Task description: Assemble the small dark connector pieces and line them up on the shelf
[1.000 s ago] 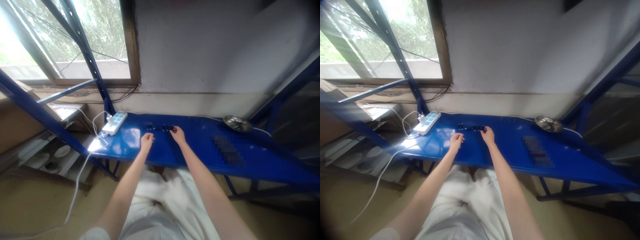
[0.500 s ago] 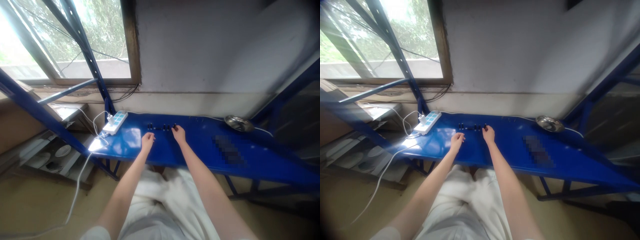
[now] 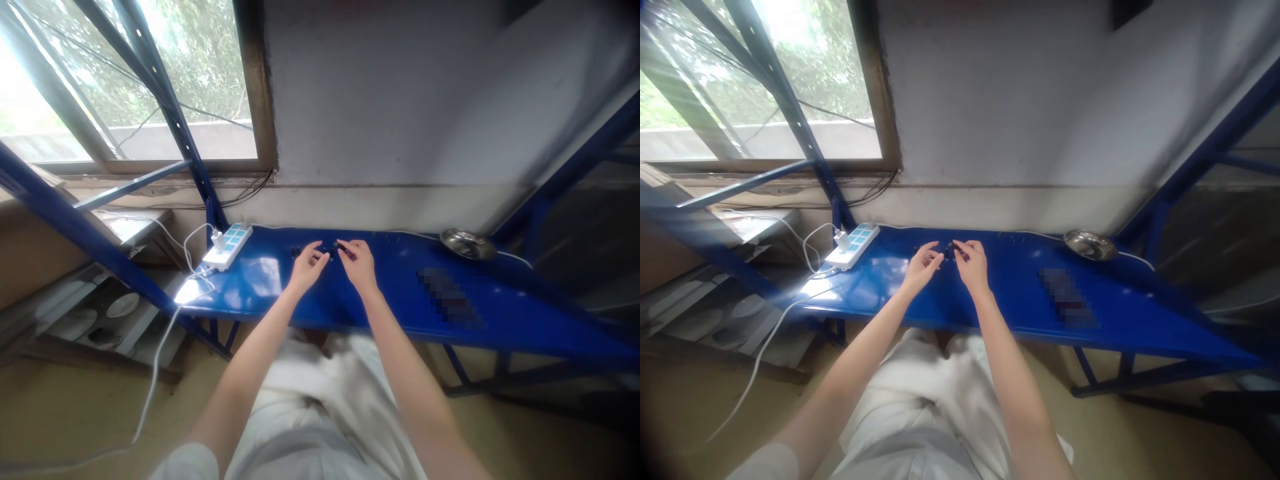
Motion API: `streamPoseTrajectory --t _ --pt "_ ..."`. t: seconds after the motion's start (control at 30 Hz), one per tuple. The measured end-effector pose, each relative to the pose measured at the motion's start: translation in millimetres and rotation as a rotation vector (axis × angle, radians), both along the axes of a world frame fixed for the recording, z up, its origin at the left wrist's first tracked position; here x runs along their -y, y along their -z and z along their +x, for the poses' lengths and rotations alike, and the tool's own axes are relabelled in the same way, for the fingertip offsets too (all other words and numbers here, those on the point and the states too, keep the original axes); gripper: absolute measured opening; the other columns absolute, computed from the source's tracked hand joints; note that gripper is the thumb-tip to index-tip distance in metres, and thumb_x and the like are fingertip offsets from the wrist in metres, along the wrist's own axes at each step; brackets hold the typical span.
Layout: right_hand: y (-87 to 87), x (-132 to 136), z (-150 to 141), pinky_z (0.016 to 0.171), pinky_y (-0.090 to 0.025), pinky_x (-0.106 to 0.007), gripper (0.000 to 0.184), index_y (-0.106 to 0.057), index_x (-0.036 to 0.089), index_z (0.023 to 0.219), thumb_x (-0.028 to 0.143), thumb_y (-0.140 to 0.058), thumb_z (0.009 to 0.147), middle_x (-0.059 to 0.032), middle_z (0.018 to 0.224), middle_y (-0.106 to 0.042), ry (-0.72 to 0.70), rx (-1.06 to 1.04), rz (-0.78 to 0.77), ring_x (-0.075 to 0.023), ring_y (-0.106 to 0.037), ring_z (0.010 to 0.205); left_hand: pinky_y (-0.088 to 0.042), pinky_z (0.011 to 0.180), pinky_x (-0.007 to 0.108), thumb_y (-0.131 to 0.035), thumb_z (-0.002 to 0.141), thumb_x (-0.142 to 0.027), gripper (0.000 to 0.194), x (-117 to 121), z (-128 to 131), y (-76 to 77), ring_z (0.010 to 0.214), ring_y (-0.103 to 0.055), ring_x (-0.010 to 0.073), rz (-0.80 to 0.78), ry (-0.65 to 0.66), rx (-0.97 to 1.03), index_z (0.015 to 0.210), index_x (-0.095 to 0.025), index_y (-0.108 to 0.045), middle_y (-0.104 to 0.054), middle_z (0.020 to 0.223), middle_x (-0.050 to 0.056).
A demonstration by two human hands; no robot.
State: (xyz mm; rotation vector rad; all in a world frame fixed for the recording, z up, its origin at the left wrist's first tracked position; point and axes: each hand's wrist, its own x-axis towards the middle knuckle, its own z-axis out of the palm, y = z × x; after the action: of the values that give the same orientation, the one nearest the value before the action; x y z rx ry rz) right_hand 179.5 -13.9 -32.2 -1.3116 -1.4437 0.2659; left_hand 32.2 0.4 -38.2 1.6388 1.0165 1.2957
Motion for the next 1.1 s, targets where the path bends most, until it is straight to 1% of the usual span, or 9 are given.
streamPoseTrajectory --t 0.17,0.43,0.67,0.73,0.83,0.9,0.97,1.03,1.1 --pt "-3.5 15.3 -5.4 0.068 -0.048 -0.029 0.027 -0.068 0.024 0.1 0.026 -0.048 0.082 -0.0061 0.095 -0.049 0.076 0.055 0.071 -0.0138 -0.051 0.077 -0.047 0.061 0.02 -0.056 0.078 -0.037 0.033 15.9 12.4 -14.5 0.059 -0.055 0.0068 0.059 0.024 0.034 0.105 -0.018 -0.058 -0.062 0.078 0.002" --pt "-6.1 24.1 -12.3 0.075 -0.046 -0.031 0.03 -0.068 0.025 0.098 0.019 -0.044 0.083 -0.0062 0.096 -0.048 0.131 0.177 0.131 -0.0155 -0.048 0.083 -0.047 0.056 0.02 -0.062 0.073 -0.035 0.027 23.4 16.9 -16.0 0.055 -0.056 0.0064 -0.015 -0.025 0.145 0.09 -0.015 -0.057 -0.061 0.079 0.002" --pt "-8.4 29.0 -24.3 0.076 -0.046 -0.032 0.031 -0.069 0.027 0.097 0.018 -0.043 0.082 -0.0061 0.095 -0.048 0.112 0.179 0.147 -0.0165 -0.049 0.086 -0.047 0.057 0.021 -0.059 0.076 -0.033 0.025 27.0 12.4 -14.1 0.055 -0.057 0.007 -0.031 -0.05 0.21 0.093 -0.015 -0.057 -0.063 0.08 0.004" --pt "-8.7 30.0 -25.5 0.08 -0.046 -0.033 0.034 -0.064 0.027 0.106 0.018 -0.043 0.081 -0.0069 0.102 -0.048 0.084 0.16 0.132 -0.0168 -0.05 0.091 -0.047 0.057 0.021 -0.059 0.076 -0.031 0.023 27.0 10.3 -14.0 0.055 -0.057 0.007 -0.03 -0.065 0.214 0.092 -0.015 -0.058 -0.064 0.081 0.005" --pt "-9.2 31.5 -25.2 0.082 -0.046 -0.031 0.047 -0.045 0.025 0.128 0.019 -0.041 0.081 -0.0097 0.123 -0.042 0.013 0.057 0.06 -0.0149 -0.052 0.094 -0.047 0.057 0.021 -0.059 0.076 -0.029 0.021 27.2 5.8 -17.6 0.053 -0.056 0.0067 -0.017 -0.096 0.222 0.091 -0.015 -0.058 -0.064 0.08 0.004" --pt "-10.4 33.2 -24.4 0.079 -0.047 -0.029 0.048 -0.038 0.024 0.131 0.024 -0.038 0.083 -0.0111 0.129 -0.04 -0.011 -0.065 -0.013 -0.0129 -0.055 0.09 -0.047 0.057 0.02 -0.059 0.076 -0.029 0.021 28.4 2.7 -21.9 0.053 -0.056 0.0065 0.0 -0.108 0.216 0.09 -0.015 -0.058 -0.063 0.079 0.004" --pt "-12.9 35.4 -23.8 0.071 -0.048 -0.027 0.04 -0.045 0.022 0.123 0.035 -0.036 0.086 -0.0106 0.119 -0.051 -0.007 -0.207 -0.093 -0.0117 -0.058 0.079 -0.046 0.056 0.02 -0.06 0.075 -0.028 0.02 30.3 0.4 -26.4 0.053 -0.056 0.0064 0.011 -0.105 0.203 0.09 -0.015 -0.058 -0.062 0.079 0.003" --pt "-16.3 37.9 -23.5 0.061 -0.047 -0.025 0.041 -0.056 0.019 0.1 0.05 -0.033 0.085 -0.0066 0.092 -0.062 0.005 -0.315 -0.175 -0.011 -0.056 0.063 -0.046 0.056 0.02 -0.06 0.075 -0.027 0.019 32.6 -0.5 -29.9 0.053 -0.057 0.0065 0.018 -0.093 0.183 0.089 -0.015 -0.058 -0.062 0.078 0.003" --pt "-19.5 39.6 -23.4 0.051 -0.042 -0.023 0.052 -0.055 0.018 0.072 0.062 -0.028 0.082 -0.0015 0.064 -0.058 0.014 -0.352 -0.234 -0.0101 -0.05 0.05 -0.046 0.056 0.02 -0.059 0.075 -0.025 0.017 34.8 -0.3 -32.1 0.054 -0.057 0.0067 0.021 -0.069 0.156 0.089 -0.015 -0.058 -0.062 0.078 0.002"
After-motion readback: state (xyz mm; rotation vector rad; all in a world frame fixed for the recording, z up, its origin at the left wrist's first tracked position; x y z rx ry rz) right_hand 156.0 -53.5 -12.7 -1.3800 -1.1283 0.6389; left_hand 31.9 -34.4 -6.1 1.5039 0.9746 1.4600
